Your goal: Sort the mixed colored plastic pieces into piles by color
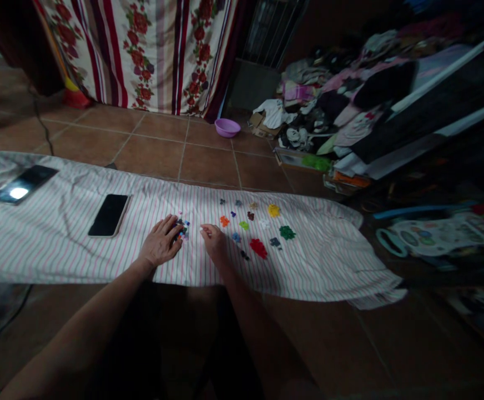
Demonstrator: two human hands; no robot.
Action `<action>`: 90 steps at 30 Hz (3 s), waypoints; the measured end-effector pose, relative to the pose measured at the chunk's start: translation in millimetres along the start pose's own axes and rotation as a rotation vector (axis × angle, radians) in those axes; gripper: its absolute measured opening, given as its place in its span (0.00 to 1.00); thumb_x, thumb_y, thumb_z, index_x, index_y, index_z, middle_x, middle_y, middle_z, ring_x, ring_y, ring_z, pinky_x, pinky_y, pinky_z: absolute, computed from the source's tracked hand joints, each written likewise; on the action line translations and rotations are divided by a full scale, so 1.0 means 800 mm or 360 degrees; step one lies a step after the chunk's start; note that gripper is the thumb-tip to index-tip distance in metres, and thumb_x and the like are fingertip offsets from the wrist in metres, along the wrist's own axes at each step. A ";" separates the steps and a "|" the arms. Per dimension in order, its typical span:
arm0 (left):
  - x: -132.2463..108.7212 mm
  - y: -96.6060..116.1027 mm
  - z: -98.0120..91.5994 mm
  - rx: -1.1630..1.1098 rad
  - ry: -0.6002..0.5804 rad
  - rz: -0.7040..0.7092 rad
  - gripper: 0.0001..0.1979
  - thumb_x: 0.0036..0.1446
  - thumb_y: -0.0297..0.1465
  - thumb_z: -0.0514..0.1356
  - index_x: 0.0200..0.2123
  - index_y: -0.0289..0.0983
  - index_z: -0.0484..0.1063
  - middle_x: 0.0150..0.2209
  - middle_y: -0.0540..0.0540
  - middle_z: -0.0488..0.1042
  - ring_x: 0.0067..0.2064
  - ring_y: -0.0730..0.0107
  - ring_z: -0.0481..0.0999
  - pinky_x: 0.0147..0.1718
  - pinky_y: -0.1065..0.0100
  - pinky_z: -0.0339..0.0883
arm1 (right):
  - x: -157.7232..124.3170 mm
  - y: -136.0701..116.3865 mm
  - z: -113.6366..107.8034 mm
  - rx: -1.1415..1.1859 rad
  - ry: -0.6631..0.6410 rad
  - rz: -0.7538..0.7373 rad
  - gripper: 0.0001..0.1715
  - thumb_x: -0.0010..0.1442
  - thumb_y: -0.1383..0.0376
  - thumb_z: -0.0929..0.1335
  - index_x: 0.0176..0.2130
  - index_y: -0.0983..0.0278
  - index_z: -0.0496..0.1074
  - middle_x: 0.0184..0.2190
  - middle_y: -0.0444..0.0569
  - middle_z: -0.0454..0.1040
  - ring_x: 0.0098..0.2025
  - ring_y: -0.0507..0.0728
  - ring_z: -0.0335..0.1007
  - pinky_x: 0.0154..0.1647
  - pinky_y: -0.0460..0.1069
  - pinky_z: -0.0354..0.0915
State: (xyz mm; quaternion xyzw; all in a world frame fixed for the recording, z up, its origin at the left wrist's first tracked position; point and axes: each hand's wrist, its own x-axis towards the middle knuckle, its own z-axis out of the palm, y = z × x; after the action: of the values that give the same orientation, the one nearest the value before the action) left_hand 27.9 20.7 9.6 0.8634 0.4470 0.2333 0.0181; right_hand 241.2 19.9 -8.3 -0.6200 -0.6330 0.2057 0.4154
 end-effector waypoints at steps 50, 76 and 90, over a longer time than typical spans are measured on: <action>0.004 -0.001 -0.001 -0.0042 -0.0022 0.0012 0.21 0.63 0.34 0.49 0.57 0.38 0.66 0.63 0.39 0.63 0.66 0.52 0.56 0.61 0.48 0.58 | 0.021 -0.032 0.018 -0.0370 -0.0179 -0.0255 0.19 0.62 0.71 0.62 0.47 0.60 0.77 0.40 0.49 0.75 0.43 0.54 0.71 0.47 0.46 0.65; 0.005 0.003 -0.003 -0.0023 0.0004 -0.0015 0.20 0.63 0.35 0.50 0.56 0.38 0.66 0.61 0.38 0.65 0.63 0.53 0.61 0.60 0.50 0.59 | 0.027 -0.030 0.013 -0.0396 -0.0342 -0.0451 0.24 0.62 0.74 0.60 0.52 0.58 0.73 0.43 0.48 0.73 0.48 0.54 0.68 0.53 0.47 0.64; 0.006 0.002 -0.002 -0.0022 -0.0008 -0.0001 0.20 0.62 0.34 0.50 0.55 0.37 0.66 0.61 0.37 0.65 0.63 0.54 0.62 0.60 0.50 0.60 | 0.030 -0.037 0.012 -0.0575 -0.0428 -0.0431 0.24 0.62 0.71 0.62 0.53 0.52 0.73 0.43 0.48 0.71 0.45 0.54 0.68 0.47 0.45 0.65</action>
State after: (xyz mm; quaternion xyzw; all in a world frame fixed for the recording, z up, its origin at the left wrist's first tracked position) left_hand 30.7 23.5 13.0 0.8637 0.4455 0.2342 0.0254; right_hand 218.6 41.1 15.8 -0.5608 -0.7862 0.1123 0.2339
